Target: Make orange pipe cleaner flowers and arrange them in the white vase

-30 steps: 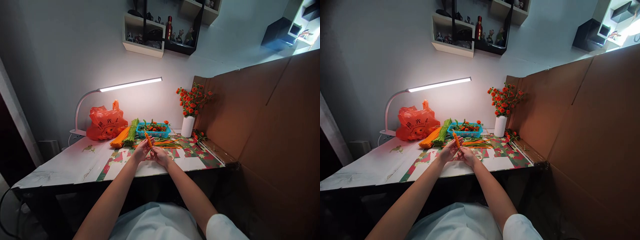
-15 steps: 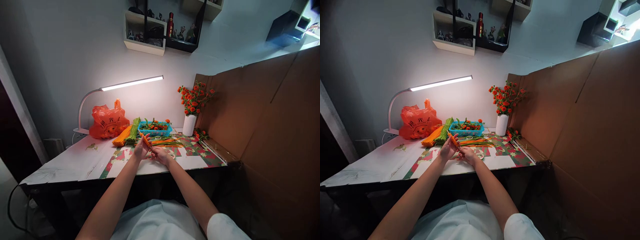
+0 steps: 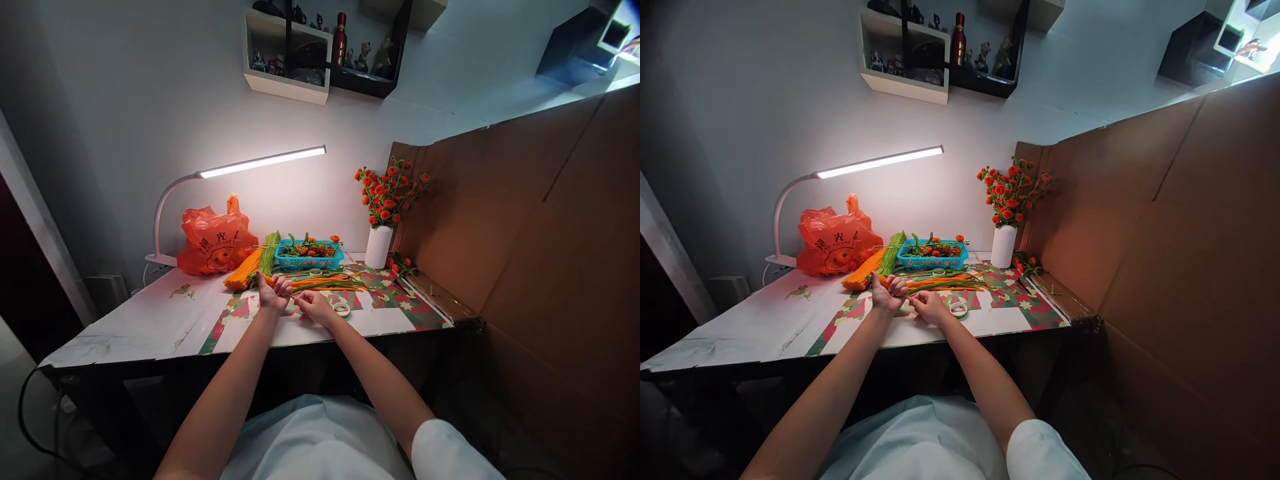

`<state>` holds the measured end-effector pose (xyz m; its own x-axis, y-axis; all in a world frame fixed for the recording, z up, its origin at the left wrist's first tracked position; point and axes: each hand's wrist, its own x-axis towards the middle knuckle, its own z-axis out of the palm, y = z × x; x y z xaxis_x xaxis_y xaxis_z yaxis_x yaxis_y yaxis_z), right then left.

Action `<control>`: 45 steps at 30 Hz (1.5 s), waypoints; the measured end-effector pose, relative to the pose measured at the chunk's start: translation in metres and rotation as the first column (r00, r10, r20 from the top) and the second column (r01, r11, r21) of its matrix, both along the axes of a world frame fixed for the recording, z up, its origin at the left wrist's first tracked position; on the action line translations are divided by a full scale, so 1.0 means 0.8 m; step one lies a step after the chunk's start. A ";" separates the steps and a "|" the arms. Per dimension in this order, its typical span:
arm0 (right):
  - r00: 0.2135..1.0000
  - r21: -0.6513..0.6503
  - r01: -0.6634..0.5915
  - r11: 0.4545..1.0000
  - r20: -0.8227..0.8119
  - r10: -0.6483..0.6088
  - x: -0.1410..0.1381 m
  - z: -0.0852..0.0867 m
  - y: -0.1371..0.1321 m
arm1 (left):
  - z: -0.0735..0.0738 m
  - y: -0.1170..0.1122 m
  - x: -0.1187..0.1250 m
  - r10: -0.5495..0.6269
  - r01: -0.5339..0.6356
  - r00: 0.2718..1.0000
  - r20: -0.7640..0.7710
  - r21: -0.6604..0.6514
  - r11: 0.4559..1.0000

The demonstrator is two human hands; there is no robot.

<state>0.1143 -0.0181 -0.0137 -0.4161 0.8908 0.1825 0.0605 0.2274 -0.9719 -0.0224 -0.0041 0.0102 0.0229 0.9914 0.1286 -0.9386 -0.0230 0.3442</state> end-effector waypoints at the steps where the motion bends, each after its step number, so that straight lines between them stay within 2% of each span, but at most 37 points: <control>1: 1.000 0.015 0.013 1.000 0.020 -0.014 0.000 0.000 -0.001 | 0.000 0.001 -0.003 0.005 -0.005 1.000 0.012 -0.007 1.000; 8: 0.988 0.073 0.044 0.996 0.145 -0.054 0.003 0.000 -0.003 | -0.001 0.002 -0.014 0.020 -0.019 1.000 0.016 -0.040 0.999; 16: 0.985 0.060 0.042 0.997 0.163 -0.051 0.003 0.007 -0.009 | -0.001 0.005 -0.026 0.081 -0.079 0.994 0.072 -0.043 0.996; 24: 0.986 0.085 0.016 0.996 0.163 -0.030 0.003 0.001 -0.003 | 0.002 0.006 -0.037 0.077 -0.074 0.992 0.104 -0.038 0.997; 29: 0.976 0.198 -0.008 0.980 0.216 -0.036 0.005 0.000 0.001 | 0.004 0.008 -0.044 0.106 -0.102 0.990 0.092 -0.045 0.994; 33: 0.942 0.328 0.010 0.945 0.313 -0.118 0.027 0.005 -0.001 | 0.011 0.006 -0.066 0.198 -0.196 0.977 0.084 -0.028 0.980; 37: 0.862 0.418 0.008 0.908 0.457 -0.218 0.068 0.019 -0.001 | 0.016 0.004 -0.109 0.333 -0.336 0.938 0.091 0.019 0.942; 40: 0.706 0.498 -0.025 0.867 0.623 -0.337 0.087 0.035 0.004 | 0.014 0.006 -0.131 0.379 -0.382 0.923 0.072 0.045 0.923; 43: 0.539 0.583 -0.083 0.808 0.708 -0.456 0.080 0.048 0.015 | 0.009 0.008 -0.132 0.384 -0.386 0.922 0.058 0.028 0.922; 45: 0.475 0.627 -0.104 0.772 0.713 -0.516 0.065 0.052 0.026 | 0.007 0.008 -0.127 0.384 -0.385 0.922 0.049 0.022 0.923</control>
<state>0.1661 0.0029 0.0283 -0.4497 0.8340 0.3196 0.8542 0.5062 -0.1188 -0.1244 0.0026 0.0157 -0.3655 0.9185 0.1510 -0.8692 -0.3948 0.2976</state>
